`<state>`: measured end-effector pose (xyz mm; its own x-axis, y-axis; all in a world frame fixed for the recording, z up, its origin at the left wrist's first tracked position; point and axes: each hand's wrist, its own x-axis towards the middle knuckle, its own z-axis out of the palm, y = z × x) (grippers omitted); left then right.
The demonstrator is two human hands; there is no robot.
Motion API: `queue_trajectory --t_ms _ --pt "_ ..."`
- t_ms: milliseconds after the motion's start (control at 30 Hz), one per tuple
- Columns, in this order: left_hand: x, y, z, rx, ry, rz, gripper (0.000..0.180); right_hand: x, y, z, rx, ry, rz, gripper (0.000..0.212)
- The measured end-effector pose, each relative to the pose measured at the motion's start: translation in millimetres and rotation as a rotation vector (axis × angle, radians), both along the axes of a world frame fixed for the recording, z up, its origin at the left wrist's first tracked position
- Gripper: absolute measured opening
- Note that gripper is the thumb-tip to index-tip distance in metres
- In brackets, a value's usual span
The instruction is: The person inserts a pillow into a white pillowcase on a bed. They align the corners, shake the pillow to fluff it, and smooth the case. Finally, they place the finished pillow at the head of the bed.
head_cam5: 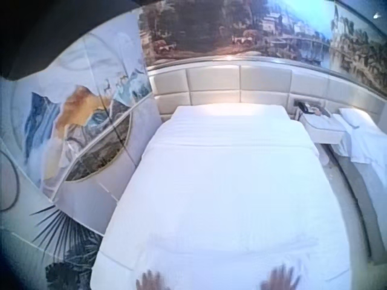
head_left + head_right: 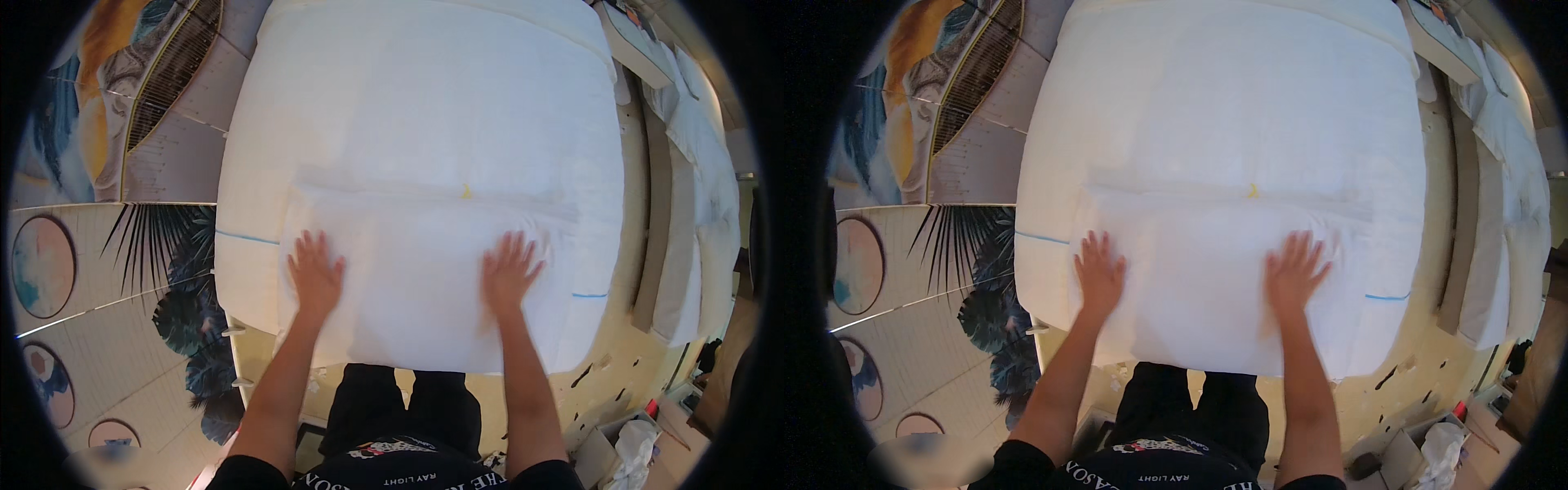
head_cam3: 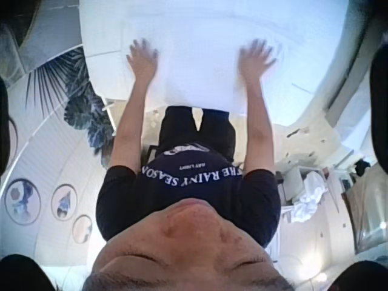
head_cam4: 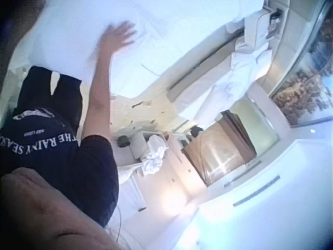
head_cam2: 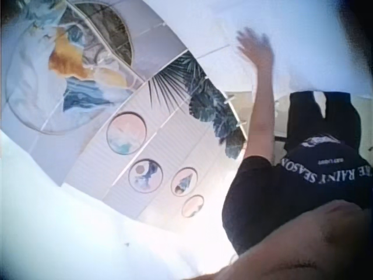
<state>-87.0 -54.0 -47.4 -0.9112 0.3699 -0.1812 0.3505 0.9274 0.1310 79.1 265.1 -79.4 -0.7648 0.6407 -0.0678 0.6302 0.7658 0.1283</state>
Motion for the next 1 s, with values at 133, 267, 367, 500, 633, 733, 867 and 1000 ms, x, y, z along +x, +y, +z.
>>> queue_trajectory --t_ms 133,267,367,500,633,733,867,1000 --pt "101.4 56.7 36.0 0.246 -0.163 -0.247 0.058 3.1 -133.6 48.1 -0.418 0.111 0.223 0.061" --pt "123.6 43.1 -1.3 0.073 -0.237 -0.294 0.059 31.9 -135.9 30.4 -0.473 0.026 0.199 0.058" --pt "108.9 39.3 -12.9 -0.008 -0.265 -0.300 0.062 59.1 -96.9 13.2 -0.396 -0.076 0.117 0.061" --pt "100.1 26.3 -25.6 -0.006 -0.177 -0.255 0.066 91.9 -53.7 -1.4 -0.304 -0.081 -0.007 0.065" --pt "93.8 5.5 -27.8 0.034 -0.080 -0.248 0.070 129.5 -17.7 -16.0 -0.148 -0.033 -0.104 0.065" --pt "89.7 0.1 -19.9 0.056 -0.058 -0.201 0.069 159.2 6.8 -10.9 -0.078 -0.063 -0.337 0.062" --pt "121.8 15.0 -0.7 0.089 -0.094 -0.226 0.065 160.5 -11.3 -7.5 -0.086 0.066 -0.351 0.059" --pt "185.8 31.9 7.6 0.265 -0.251 -0.438 0.059 123.2 -134.4 9.8 -0.308 0.293 0.022 0.057"
